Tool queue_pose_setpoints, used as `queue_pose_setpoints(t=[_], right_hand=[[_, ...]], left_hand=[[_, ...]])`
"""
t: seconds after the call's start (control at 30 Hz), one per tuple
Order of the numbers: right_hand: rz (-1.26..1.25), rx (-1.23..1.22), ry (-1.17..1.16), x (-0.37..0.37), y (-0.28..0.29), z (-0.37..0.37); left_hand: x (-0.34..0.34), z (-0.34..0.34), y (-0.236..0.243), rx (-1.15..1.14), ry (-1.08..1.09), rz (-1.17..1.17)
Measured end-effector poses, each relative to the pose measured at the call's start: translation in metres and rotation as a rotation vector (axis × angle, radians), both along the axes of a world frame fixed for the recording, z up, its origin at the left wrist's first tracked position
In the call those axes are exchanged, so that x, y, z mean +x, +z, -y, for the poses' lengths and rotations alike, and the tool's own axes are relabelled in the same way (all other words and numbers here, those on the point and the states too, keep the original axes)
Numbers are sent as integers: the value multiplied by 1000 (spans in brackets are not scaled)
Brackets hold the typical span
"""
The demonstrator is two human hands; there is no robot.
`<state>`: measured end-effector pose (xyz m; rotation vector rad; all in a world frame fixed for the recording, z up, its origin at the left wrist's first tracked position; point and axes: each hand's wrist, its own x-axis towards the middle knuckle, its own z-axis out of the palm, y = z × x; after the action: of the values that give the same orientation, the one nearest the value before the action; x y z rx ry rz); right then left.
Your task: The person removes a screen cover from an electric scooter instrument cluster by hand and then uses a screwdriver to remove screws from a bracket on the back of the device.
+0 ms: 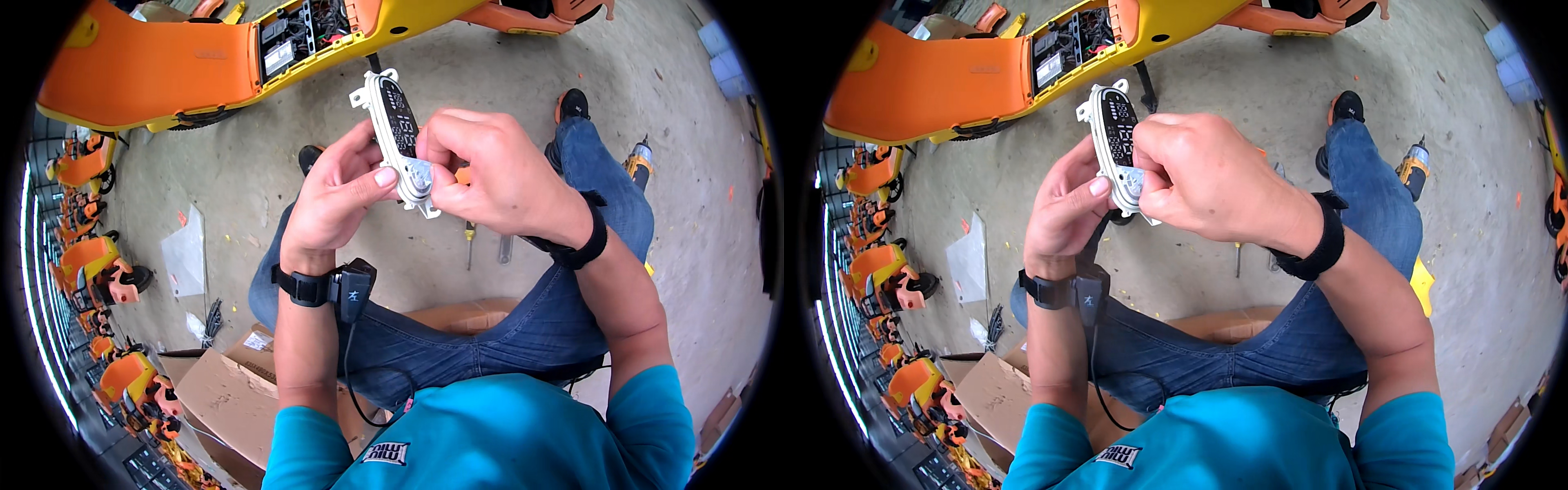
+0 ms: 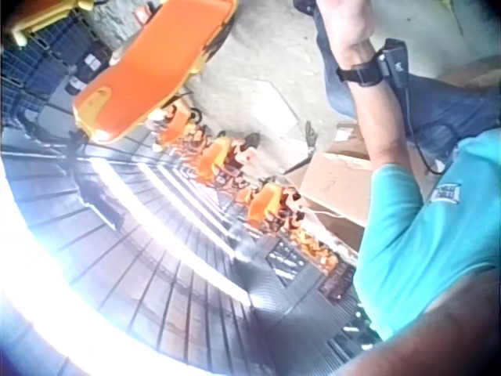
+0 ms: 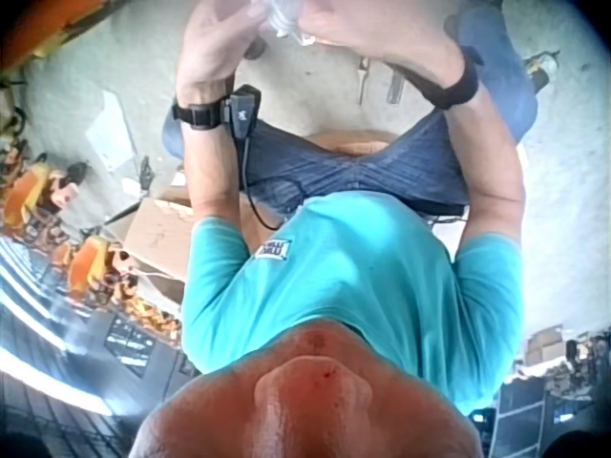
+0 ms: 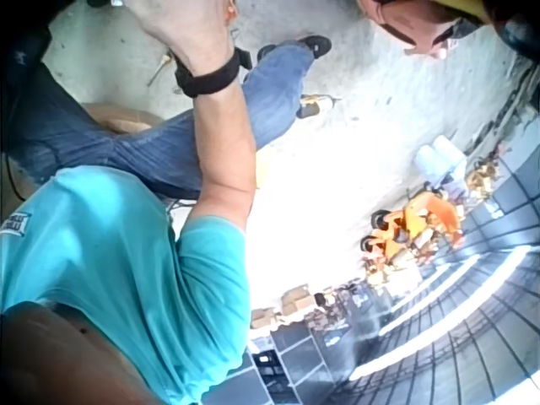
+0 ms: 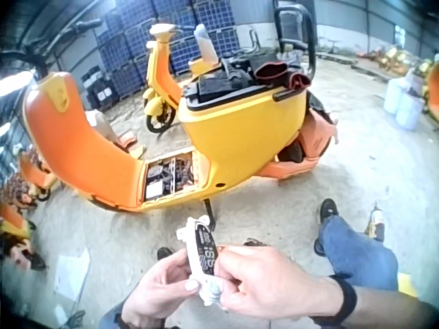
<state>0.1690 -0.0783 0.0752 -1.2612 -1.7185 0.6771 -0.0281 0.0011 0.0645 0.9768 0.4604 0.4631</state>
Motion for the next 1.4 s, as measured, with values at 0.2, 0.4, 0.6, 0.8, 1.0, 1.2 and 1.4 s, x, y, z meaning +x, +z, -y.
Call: queue_pose_setpoints(t=[0.2, 0.4, 0.6, 0.8, 1.0, 1.2, 1.4], right_hand=[[-96, 0, 1, -7, -3, 2], [-95, -21, -5, -16, -11, 1], [-374, -381, 117, -9, -2, 2], [-508, -412, 133, -7, -6, 1], [-818, -437, 210, -1, 1, 0], [-936, -433, 329, 15, 1, -3], [-1045, -404, 410, 27, 1, -7]], left_hand=[[5, 5, -5, -76, 33, -18], [17, 14, -9, -72, 153, -108], [8, 6, -21, -151, 51, -57], [7, 4, -19, -228, 24, -43], [5, 0, -23, -283, -73, 51], [7, 1, -18, -328, -96, 141], [9, 4, -12, -390, -105, 222]])
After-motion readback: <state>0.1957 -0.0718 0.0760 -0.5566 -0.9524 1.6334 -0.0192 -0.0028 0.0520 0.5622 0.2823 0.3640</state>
